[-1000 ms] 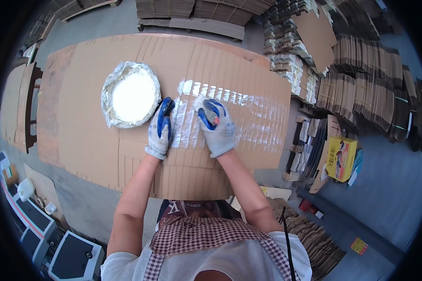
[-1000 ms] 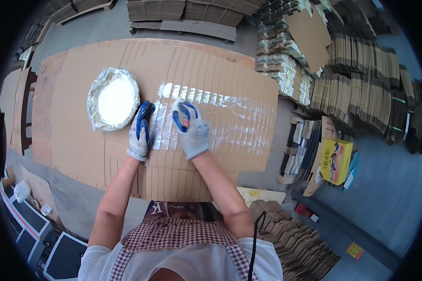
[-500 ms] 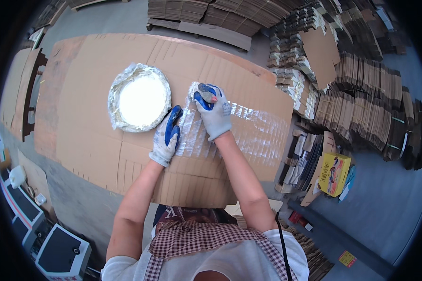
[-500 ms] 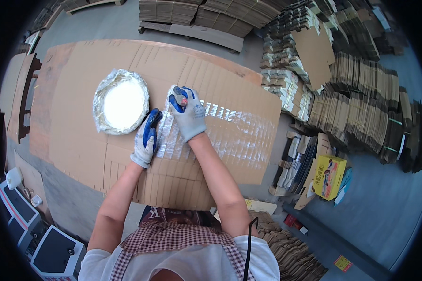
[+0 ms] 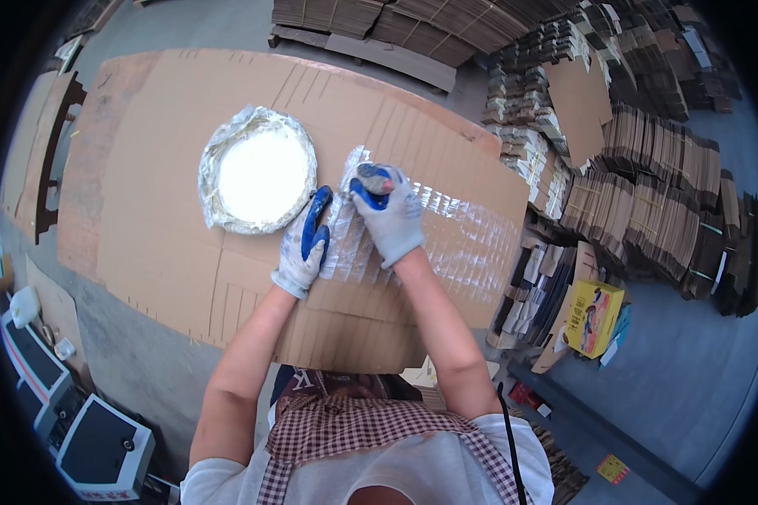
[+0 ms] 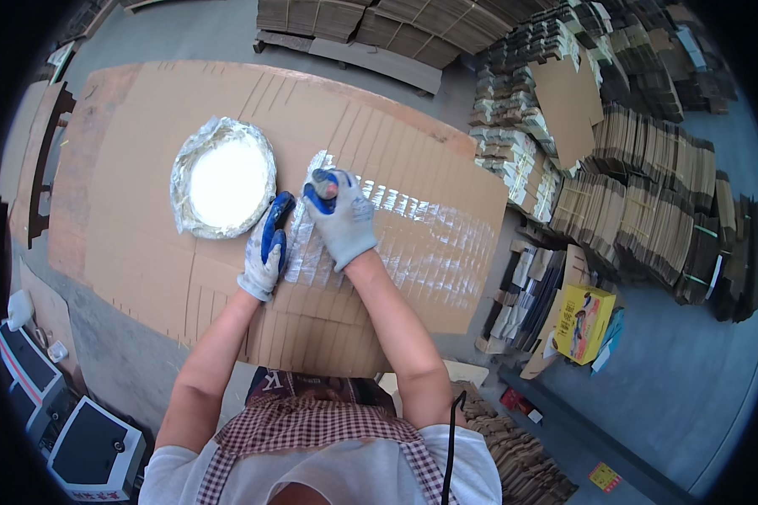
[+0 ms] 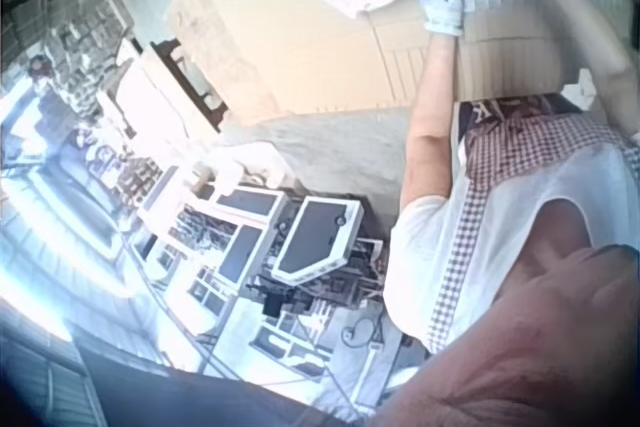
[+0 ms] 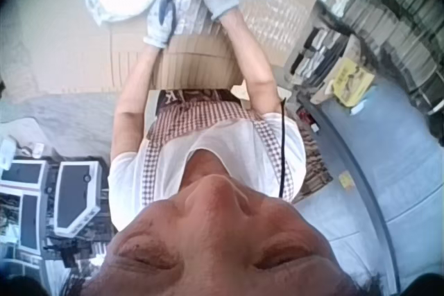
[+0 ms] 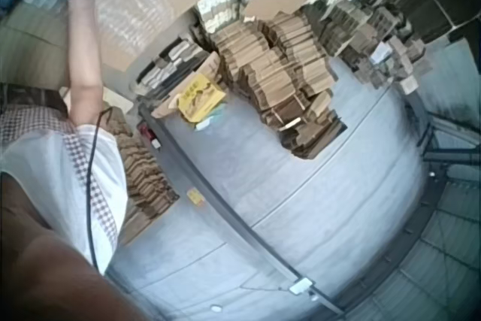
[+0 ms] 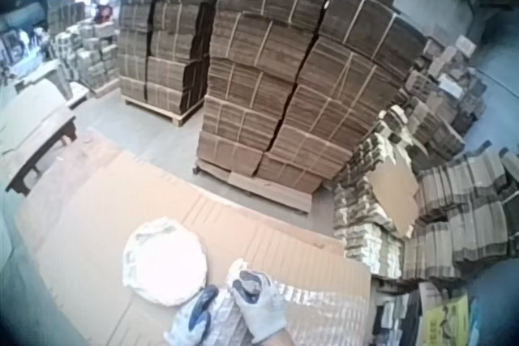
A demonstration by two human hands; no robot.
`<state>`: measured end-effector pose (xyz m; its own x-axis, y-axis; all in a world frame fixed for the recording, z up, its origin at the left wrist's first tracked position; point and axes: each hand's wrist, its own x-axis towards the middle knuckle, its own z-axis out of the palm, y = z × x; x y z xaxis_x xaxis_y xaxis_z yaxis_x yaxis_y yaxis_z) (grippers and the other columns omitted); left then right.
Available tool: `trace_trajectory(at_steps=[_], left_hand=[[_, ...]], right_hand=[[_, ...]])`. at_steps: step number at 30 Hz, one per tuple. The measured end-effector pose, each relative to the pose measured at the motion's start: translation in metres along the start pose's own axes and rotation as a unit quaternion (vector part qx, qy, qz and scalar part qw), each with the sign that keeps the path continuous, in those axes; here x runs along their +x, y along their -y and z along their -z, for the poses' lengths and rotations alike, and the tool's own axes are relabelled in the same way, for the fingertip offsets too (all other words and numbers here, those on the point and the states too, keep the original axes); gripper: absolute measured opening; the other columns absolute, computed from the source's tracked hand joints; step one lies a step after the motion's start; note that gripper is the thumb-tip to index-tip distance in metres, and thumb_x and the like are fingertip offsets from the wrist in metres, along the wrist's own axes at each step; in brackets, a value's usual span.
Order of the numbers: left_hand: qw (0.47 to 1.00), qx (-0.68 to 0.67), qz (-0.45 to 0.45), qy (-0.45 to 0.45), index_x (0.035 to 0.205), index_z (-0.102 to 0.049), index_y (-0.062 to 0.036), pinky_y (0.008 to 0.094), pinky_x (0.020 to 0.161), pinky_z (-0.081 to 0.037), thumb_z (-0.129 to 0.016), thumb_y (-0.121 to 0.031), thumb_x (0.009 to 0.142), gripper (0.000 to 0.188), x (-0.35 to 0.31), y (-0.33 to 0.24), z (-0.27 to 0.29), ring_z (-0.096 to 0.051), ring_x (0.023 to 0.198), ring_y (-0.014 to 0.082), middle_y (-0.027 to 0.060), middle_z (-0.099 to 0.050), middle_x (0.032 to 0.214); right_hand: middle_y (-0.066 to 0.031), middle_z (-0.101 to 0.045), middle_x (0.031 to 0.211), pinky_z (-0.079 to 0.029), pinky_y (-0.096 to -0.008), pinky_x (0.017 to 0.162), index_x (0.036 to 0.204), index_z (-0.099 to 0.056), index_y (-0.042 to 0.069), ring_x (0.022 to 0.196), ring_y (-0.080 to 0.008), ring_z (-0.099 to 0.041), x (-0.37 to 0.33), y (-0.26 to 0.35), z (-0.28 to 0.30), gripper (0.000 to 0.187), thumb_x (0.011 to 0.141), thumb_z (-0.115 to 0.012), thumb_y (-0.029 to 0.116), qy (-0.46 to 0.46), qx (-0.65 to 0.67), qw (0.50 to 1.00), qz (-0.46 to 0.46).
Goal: The person aligns a stack of flat cardboard sheets, then uses a brush to apply white glue from a container onto the surface of a single cardboard sheet. The person spreads the glue evenly across the sheet.
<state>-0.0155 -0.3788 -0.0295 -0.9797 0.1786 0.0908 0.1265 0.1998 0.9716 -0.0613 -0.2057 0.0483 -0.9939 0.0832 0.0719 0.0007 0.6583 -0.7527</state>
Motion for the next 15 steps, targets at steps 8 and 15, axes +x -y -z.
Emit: trace_trajectory(at_steps=[8, 15], left_hand=[[1.000, -0.023, -0.017, -0.010, 0.144, -0.048, 0.0033, 0.0423, 0.115, -0.035, -0.047, -0.041, 0.101, 0.062, 0.002, -0.001, 0.001, -0.049, 0.135, 0.0375, 0.0215, -0.054, 0.145], [0.997, -0.073, -0.003, -0.016, 0.145, -0.047, 0.0036, 0.0400, 0.115, -0.034, -0.048, -0.040, 0.102, 0.061, -0.001, 0.003, -0.003, -0.050, 0.136, 0.0344, 0.0207, -0.053, 0.145]], right_hand=[[-0.0143, -0.063, 0.115, -0.054, -0.0412, 0.086, 0.115, -0.063, 0.008, 0.101, -0.0347, -0.066, -0.025, 0.014, 0.001, 0.034, 0.086, -0.073, 0.023, 0.054, 0.000, 0.997, -0.057], [-0.0151, -0.064, 0.115, -0.054, -0.0417, 0.086, 0.117, -0.063, 0.008, 0.101, -0.0349, -0.066, -0.052, 0.015, -0.008, 0.034, 0.088, -0.072, 0.023, 0.054, 0.003, 0.997, -0.047]])
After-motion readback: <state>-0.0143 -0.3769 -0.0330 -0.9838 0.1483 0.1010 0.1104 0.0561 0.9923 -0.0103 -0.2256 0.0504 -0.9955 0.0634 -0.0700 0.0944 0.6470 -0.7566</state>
